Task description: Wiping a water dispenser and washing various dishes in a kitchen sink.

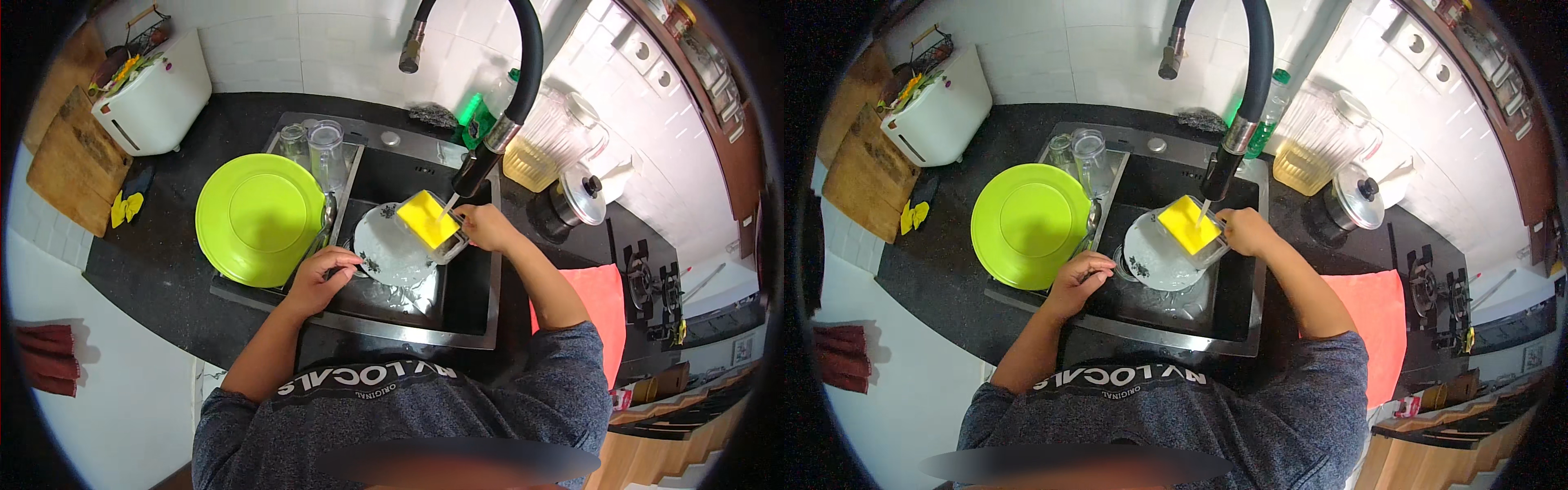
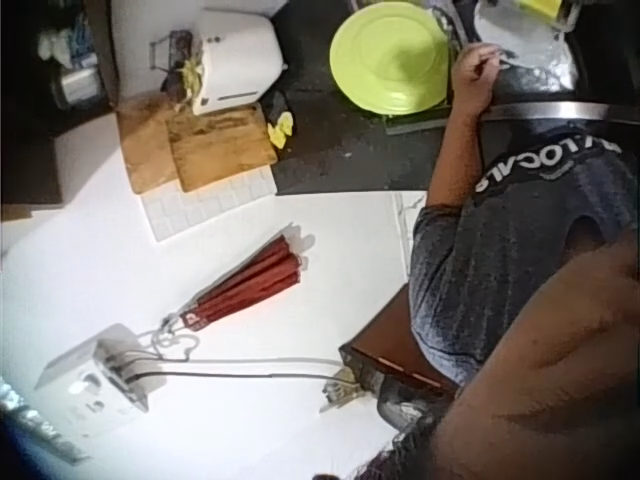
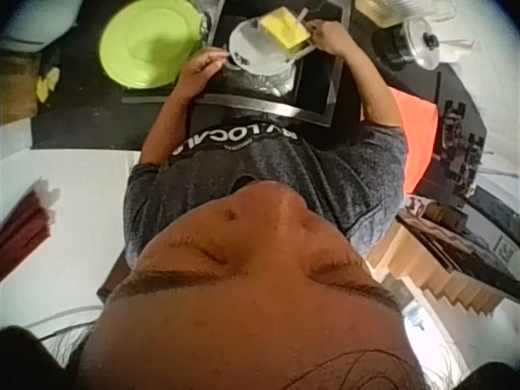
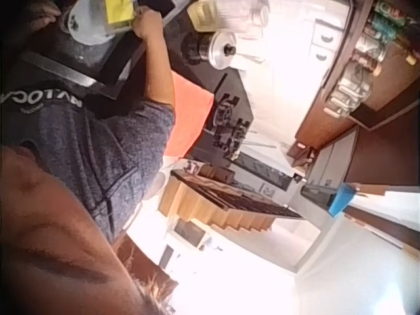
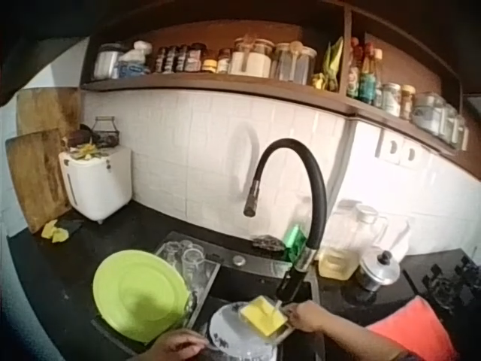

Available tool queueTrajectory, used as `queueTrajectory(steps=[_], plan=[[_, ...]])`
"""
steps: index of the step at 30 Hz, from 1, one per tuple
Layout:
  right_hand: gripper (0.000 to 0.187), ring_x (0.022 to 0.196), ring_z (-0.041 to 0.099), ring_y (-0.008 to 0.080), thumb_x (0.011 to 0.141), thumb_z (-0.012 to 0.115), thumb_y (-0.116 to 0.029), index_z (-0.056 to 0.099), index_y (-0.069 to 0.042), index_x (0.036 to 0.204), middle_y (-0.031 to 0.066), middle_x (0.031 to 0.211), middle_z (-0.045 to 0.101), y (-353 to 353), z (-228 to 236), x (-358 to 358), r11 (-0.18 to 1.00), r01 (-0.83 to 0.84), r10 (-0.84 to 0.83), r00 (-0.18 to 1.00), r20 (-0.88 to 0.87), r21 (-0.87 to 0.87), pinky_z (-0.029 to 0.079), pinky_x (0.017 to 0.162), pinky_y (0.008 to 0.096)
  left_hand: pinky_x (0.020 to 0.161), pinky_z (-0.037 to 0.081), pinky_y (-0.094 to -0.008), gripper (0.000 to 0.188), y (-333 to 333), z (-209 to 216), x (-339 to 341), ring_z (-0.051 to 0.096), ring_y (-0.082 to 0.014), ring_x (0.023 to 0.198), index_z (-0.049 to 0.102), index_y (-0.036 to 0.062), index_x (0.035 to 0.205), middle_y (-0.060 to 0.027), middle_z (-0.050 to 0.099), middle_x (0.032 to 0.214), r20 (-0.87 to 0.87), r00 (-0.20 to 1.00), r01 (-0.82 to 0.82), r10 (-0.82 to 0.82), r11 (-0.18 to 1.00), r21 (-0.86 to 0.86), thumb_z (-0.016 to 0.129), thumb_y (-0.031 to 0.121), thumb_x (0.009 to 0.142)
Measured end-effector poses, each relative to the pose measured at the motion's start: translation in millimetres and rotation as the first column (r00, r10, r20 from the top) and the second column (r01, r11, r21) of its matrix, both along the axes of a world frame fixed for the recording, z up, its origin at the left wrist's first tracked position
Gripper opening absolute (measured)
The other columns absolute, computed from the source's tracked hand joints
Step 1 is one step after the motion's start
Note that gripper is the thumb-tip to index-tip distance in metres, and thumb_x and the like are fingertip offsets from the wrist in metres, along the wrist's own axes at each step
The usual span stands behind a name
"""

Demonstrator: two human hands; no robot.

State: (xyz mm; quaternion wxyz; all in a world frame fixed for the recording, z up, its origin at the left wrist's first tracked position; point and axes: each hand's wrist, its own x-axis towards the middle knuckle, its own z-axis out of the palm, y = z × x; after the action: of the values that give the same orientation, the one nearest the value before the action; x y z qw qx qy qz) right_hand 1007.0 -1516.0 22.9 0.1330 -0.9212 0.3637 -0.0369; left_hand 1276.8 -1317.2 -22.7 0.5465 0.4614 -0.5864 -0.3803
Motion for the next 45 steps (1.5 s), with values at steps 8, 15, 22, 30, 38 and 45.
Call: queueTrajectory(steps=[8, 15, 22, 30, 38, 45], plan=[[0.018, 0.071, 0.059, 0.0337, 0.070, 0.052, -0.009, 0.060, -0.001, 0.084, 0.0207, 0.072, 0.059, -13.7, -2.9, 21.5, 0.989, 0.149, -0.150, 0.983, 0.108, 0.020, 0.047, 0.065, 0.0403, 0.077, 0.043, -0.0248, 0.016, 1.3, -3.8, 3.2, 0.054, -0.0141, 0.085, 0.059, 0.0009, 0.093, -0.0073, 0.055, 0.096, -0.011, 1.000, 0.001, -0.001, 1.000, 0.007, 0.052, -0.002, 0.079], [0.015, 0.067, 0.059, 0.0340, 0.067, 0.060, -0.016, 0.058, -0.005, 0.077, 0.0169, 0.068, 0.060, -51.6, 16.5, 29.8, 0.965, 0.081, -0.011, 0.963, 0.269, -0.250, 0.046, 0.059, 0.0393, 0.078, 0.043, -0.0247, 0.017, 3.0, 0.7, 2.1, 0.054, -0.0142, 0.086, 0.057, -0.0015, 0.095, -0.0084, 0.052, 0.098, 0.028, 0.998, 0.048, -0.048, 0.999, -0.007, 0.050, -0.005, 0.080], [0.028, 0.055, 0.061, 0.0206, 0.074, 0.050, -0.004, 0.055, 0.003, 0.101, 0.0123, 0.065, 0.060, -129.4, -39.3, 40.3, 0.922, 0.383, -0.340, 0.872, 0.353, -0.056, 0.048, 0.049, 0.0308, 0.077, 0.044, -0.0247, 0.017, -0.6, 0.5, 2.5, 0.054, -0.0141, 0.085, 0.057, -0.0009, 0.094, -0.0086, 0.053, 0.098, 0.014, 0.999, 0.043, -0.043, 0.999, -0.022, 0.050, -0.006, 0.079], [0.051, 0.084, 0.060, 0.0294, 0.072, 0.053, -0.009, 0.040, -0.002, 0.121, 0.0213, 0.102, 0.056, -98.8, 43.2, 97.4, 0.802, 0.422, -0.404, 0.905, 0.135, -0.424, 0.050, 0.071, 0.0381, 0.075, 0.043, -0.0246, 0.016, 1.1, 4.8, 3.7, 0.054, -0.0136, 0.086, 0.058, 0.0006, 0.093, -0.0086, 0.055, 0.098, 0.036, 0.999, 0.017, -0.016, 1.000, -0.021, 0.052, -0.004, 0.078], [0.065, 0.125, 0.030, 0.0207, 0.071, 0.043, 0.002, 0.028, -0.015, 0.132, -0.0038, 0.139, 0.023, -125.9, 108.6, 128.7, 0.485, -0.093, 0.053, 0.996, -0.077, -0.869, 0.030, 0.097, 0.0455, 0.080, 0.041, -0.0258, 0.017, 3.6, 10.1, 1.7, 0.054, -0.0163, 0.090, 0.060, 0.0026, 0.094, -0.0089, 0.057, 0.096, -0.047, 0.998, 0.046, -0.047, 0.999, -0.003, 0.054, -0.001, 0.078], [0.064, 0.106, 0.043, 0.0373, 0.068, 0.067, -0.021, 0.038, 0.004, 0.119, 0.0240, 0.113, 0.044, -131.9, 61.6, 93.3, 0.450, 0.714, 0.007, 0.598, 0.801, -0.537, 0.034, 0.090, 0.0431, 0.079, 0.041, -0.0269, 0.015, 2.5, 3.1, 5.9, 0.053, -0.0168, 0.089, 0.060, 0.0022, 0.094, -0.0084, 0.057, 0.095, -0.010, 1.000, 0.018, -0.018, 1.000, -0.011, 0.054, 0.001, 0.079]])
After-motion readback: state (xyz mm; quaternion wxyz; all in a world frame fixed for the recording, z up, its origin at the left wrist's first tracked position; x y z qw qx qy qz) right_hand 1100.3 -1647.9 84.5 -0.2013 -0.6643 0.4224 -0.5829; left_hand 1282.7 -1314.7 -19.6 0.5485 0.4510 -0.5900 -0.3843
